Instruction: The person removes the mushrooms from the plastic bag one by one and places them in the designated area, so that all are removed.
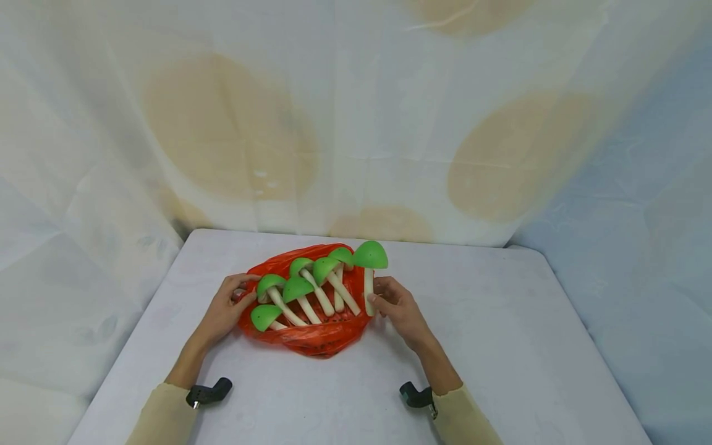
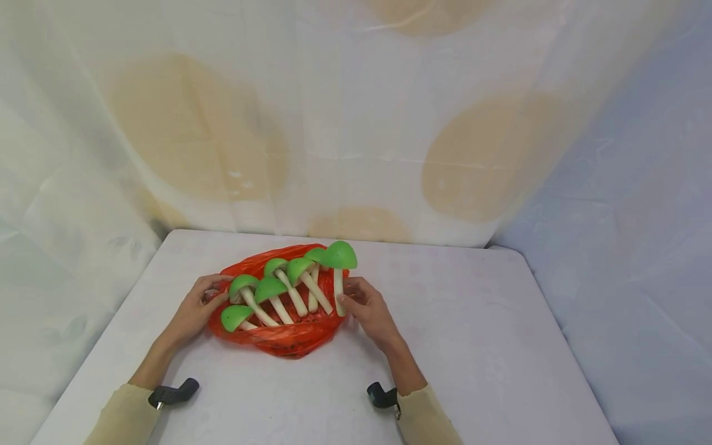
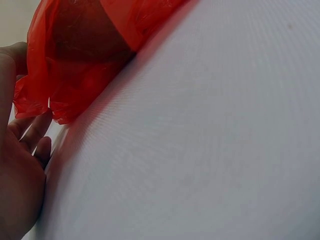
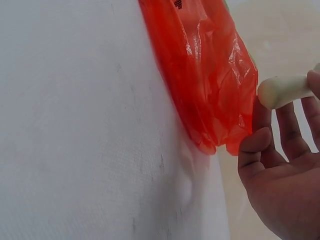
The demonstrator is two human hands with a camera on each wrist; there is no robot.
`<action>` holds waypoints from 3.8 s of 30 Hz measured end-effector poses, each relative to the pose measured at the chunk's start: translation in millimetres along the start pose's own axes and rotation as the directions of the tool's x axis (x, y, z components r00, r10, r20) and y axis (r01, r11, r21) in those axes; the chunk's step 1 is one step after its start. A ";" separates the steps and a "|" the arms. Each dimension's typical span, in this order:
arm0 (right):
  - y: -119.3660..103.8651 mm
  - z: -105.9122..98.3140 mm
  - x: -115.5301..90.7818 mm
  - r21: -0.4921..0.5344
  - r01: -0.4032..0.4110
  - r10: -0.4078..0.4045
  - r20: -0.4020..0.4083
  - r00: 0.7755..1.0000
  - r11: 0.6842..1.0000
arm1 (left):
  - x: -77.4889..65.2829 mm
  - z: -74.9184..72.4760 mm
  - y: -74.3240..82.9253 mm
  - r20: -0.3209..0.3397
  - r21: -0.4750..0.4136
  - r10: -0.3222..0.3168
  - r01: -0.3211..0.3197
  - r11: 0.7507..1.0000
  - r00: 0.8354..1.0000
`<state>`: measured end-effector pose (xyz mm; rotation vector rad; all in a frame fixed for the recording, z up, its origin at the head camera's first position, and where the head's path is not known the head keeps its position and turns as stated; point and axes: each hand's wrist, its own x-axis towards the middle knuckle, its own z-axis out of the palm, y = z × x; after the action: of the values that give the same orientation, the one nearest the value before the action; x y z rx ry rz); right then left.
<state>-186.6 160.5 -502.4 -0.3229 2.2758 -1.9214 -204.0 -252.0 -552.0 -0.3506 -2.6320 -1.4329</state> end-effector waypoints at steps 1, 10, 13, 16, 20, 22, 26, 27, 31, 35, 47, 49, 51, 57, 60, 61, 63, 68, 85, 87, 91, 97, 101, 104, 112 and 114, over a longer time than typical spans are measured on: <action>0.3 -0.3 -0.3 0.003 -0.001 0.001 -0.005 1.000 1.000 | -0.1 -0.1 -0.2 0.000 0.000 0.001 -0.001 1.000 1.000; 0.2 -6.7 -1.2 -0.019 0.031 -0.031 -0.049 0.998 0.999 | 0.2 0.0 0.2 0.002 -0.002 0.008 -0.008 1.000 1.000; -3.2 -9.2 -1.0 -0.083 0.018 -0.025 -0.088 0.996 0.996 | 0.8 0.1 0.7 0.002 0.002 0.008 -0.008 1.000 1.000; -13.7 -10.6 -2.9 -0.144 -0.018 -0.001 -0.128 0.992 0.989 | 1.5 0.3 0.3 0.002 0.004 0.009 -0.009 1.000 1.000; -28.9 -13.3 -8.1 -0.161 -0.034 0.010 -0.145 0.989 0.986 | 2.0 0.4 -0.3 0.001 0.006 0.009 -0.009 1.000 1.000; -30.9 -15.0 -9.2 -0.162 -0.042 0.017 -0.149 0.989 0.986 | 2.0 0.3 0.1 0.002 0.005 0.006 -0.006 1.000 1.000; -30.8 -17.6 -9.3 -0.162 -0.072 0.043 -0.175 0.984 0.984 | 2.0 0.2 0.7 0.003 0.010 0.006 -0.006 1.000 1.000; -30.3 -18.2 -9.0 -0.160 -0.082 0.052 -0.182 0.982 0.984 | 2.0 0.1 1.1 0.003 0.009 0.007 -0.007 1.000 1.000; -23.8 -22.2 -6.0 -0.149 -0.106 0.077 -0.187 0.979 0.983 | 1.9 0.3 0.9 -0.001 0.018 0.014 -0.014 1.000 1.000; -4.4 -29.4 0.5 -0.111 -0.102 0.082 -0.173 0.982 0.988 | 1.6 0.0 0.8 -0.004 0.016 0.016 -0.016 1.000 1.000; 20.8 -37.6 5.9 -0.044 -0.100 0.091 -0.162 0.983 0.994 | 1.9 0.4 -1.9 -0.007 0.014 0.004 -0.004 1.000 1.000; 23.2 -38.0 6.0 -0.041 -0.119 0.112 -0.153 0.982 0.992 | 1.8 0.4 -1.8 -0.006 0.011 0.002 -0.002 1.000 1.000; 25.8 -38.5 6.3 -0.038 -0.141 0.134 -0.143 0.981 0.989 | 1.8 0.4 -1.7 -0.005 0.007 0.001 0.000 1.000 1.000; 34.4 -43.0 9.9 -0.032 -0.187 0.182 -0.122 0.976 0.982 | 1.7 0.2 -1.4 -0.001 -0.001 0.000 0.000 1.000 1.000; 34.8 -45.8 12.1 -0.034 -0.199 0.194 -0.103 0.975 0.979 | 1.7 0.1 -0.4 -0.003 0.000 0.002 -0.002 1.000 1.000; 33.7 -46.6 12.8 -0.033 -0.203 0.199 -0.096 0.975 0.979 | 1.7 0.0 0.0 -0.004 0.000 0.003 -0.003 1.000 1.000; 29.2 -47.6 13.8 -0.029 -0.212 0.209 -0.080 0.975 0.977 | 1.7 -0.2 0.7 -0.003 0.001 0.003 -0.003 1.000 1.000; 11.6 -46.0 14.7 -0.039 -0.221 0.218 -0.064 0.974 0.975 | 2.1 -1.0 1.6 0.000 0.004 -0.001 0.001 1.000 1.000; 29.7 -49.0 25.1 -0.049 -0.232 0.227 -0.092 0.970 0.972 | -0.4 0.4 5.7 0.005 0.001 -0.005 0.005 1.000 1.000; 30.2 -50.0 24.9 -0.022 -0.240 0.237 -0.090 0.967 0.970 | -0.7 0.1 5.9 0.006 -0.001 -0.008 0.008 1.000 1.000; 31.6 -51.8 25.3 0.022 -0.251 0.252 -0.086 0.964 0.968 | -0.8 -1.3 5.6 0.011 -0.003 -0.017 0.017 1.000 1.000; 33.8 -54.1 27.7 0.053 -0.247 0.251 -0.078 0.965 0.968 | -0.4 -1.9 5.3 0.009 -0.017 -0.030 0.030 0.999 1.000; 34.8 -54.4 28.1 0.053 -0.251 0.255 -0.089 0.963 0.967 | 0.0 -0.9 3.5 0.010 -0.024 -0.033 0.033 0.999 0.999; 34.7 -54.9 27.3 0.058 -0.247 0.252 -0.096 0.963 0.967 | 0.2 0.3 2.9 0.017 -0.034 -0.039 0.039 0.999 0.999; 36.8 -57.4 25.9 0.090 -0.254 0.262 -0.098 0.960 0.963 | -0.3 0.0 5.5 0.029 -0.055 -0.067 0.069 0.996 0.997; 36.8 -58.1 25.4 0.101 -0.260 0.269 -0.099 0.958 0.960 | -0.3 0.0 6.9 0.032 -0.059 -0.073 0.075 0.995 0.997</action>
<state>-228.1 215.2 -528.0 0.0995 2.1613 -1.9330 -201.9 -248.5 -546.5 -0.2857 -2.6567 -1.5439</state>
